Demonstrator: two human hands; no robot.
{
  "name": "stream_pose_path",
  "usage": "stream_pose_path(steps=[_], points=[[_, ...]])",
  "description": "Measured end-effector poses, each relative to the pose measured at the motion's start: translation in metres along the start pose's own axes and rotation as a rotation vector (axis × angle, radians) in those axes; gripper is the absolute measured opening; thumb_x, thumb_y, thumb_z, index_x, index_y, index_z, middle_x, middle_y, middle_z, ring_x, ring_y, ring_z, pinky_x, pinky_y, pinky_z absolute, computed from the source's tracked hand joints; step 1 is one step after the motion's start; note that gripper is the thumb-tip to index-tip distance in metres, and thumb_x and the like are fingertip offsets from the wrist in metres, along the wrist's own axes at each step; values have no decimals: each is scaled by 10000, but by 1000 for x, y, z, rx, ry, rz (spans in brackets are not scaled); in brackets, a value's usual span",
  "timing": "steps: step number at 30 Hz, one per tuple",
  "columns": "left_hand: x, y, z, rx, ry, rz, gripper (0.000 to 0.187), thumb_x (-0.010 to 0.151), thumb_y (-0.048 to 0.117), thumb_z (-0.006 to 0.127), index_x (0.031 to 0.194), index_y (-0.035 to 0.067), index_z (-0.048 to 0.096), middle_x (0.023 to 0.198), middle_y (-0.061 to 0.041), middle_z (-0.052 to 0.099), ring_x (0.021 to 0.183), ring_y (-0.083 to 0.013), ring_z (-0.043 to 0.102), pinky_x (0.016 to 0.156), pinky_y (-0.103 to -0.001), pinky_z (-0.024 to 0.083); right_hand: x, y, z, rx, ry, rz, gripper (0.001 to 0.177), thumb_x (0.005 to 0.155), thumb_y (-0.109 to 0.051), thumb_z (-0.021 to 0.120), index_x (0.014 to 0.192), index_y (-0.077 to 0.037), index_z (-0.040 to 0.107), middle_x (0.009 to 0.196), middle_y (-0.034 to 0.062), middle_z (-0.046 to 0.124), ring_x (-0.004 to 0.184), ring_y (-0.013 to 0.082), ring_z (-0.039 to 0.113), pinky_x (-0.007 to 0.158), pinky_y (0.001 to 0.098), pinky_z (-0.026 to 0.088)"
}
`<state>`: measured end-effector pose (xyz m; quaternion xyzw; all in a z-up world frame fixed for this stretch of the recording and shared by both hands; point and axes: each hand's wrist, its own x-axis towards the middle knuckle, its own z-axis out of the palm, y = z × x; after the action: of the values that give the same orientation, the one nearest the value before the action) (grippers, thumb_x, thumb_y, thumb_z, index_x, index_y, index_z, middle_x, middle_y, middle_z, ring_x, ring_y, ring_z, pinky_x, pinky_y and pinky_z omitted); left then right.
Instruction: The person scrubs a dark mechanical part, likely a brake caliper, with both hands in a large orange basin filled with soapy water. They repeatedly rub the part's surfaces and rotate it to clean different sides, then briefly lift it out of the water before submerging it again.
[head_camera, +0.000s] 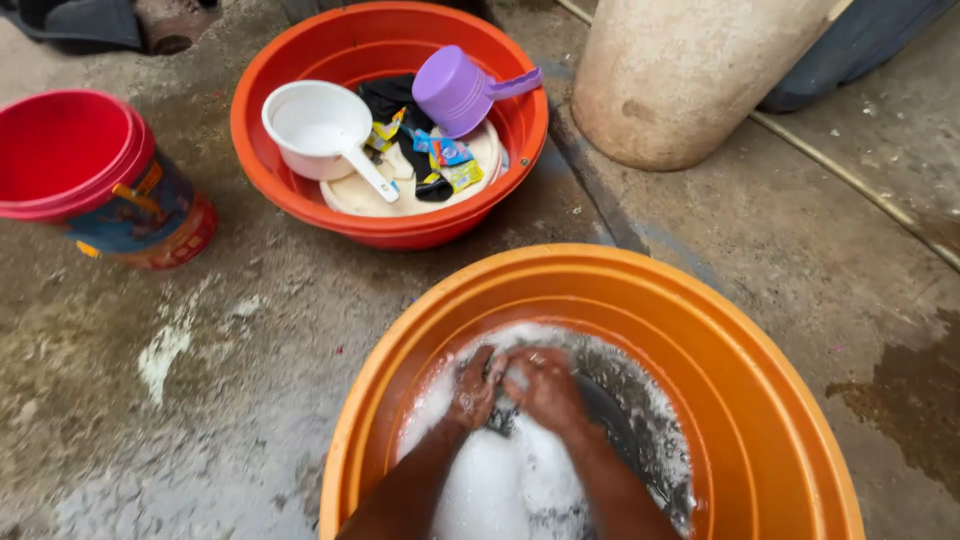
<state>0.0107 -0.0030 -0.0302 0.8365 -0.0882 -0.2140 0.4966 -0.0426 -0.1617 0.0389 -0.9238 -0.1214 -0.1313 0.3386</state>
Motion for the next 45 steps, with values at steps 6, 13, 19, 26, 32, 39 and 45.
stream_pose_path(steps=[6,13,19,26,32,39,45], points=[[-7,1,1,-98,144,361,695,800,515,869,1319,99,665,1170,-297,697,1187,-501,632,1076,-553,483,-40,31,-39,-425,141,420,413,941,-560,648,1117,-201,752,1077,137,734,1111,351,700,1003,434,527],[-15,27,-15,112,-132,86,937,781,684,723,1548,225,440,1632,-205,323,1538,-384,248,1240,-507,237,-130,56,-96,-473,-100,660,517,998,-328,357,1488,-409,498,1528,116,505,1339,368,539,1039,522,478],[-7,4,0,97,-68,120,911,771,682,741,1510,211,489,1601,-173,392,1517,-347,300,1249,-457,226,-98,24,-58,-222,331,1196,348,1051,-393,426,1242,-266,689,1316,120,610,1186,350,573,1014,499,447],[-8,13,-13,-79,93,243,642,1014,572,360,1359,108,640,1366,-182,664,1290,-369,595,1117,-476,425,-14,-64,-14,-241,275,643,244,963,-260,618,1187,-206,699,1262,101,663,1145,323,606,996,516,531],[5,3,-6,-69,144,356,472,1053,485,416,1086,78,654,1069,-184,728,1028,-380,662,924,-457,460,-24,-27,-27,-432,-66,807,601,943,-446,649,1433,-134,495,1498,177,417,1313,414,448,984,494,539],[1,-9,16,-436,142,169,719,976,585,438,1436,37,507,1354,-183,639,1250,-288,643,1090,-405,500,-15,-24,35,-588,265,408,345,907,-428,561,1093,-180,714,1186,100,700,1164,322,602,1160,587,317],[-5,-10,12,-847,136,103,598,963,389,595,1453,73,459,1153,-199,759,1056,-313,749,947,-403,613,3,-62,25,-338,-329,276,333,956,-269,573,1212,-121,725,1447,203,552,1444,381,394,1246,601,161]])
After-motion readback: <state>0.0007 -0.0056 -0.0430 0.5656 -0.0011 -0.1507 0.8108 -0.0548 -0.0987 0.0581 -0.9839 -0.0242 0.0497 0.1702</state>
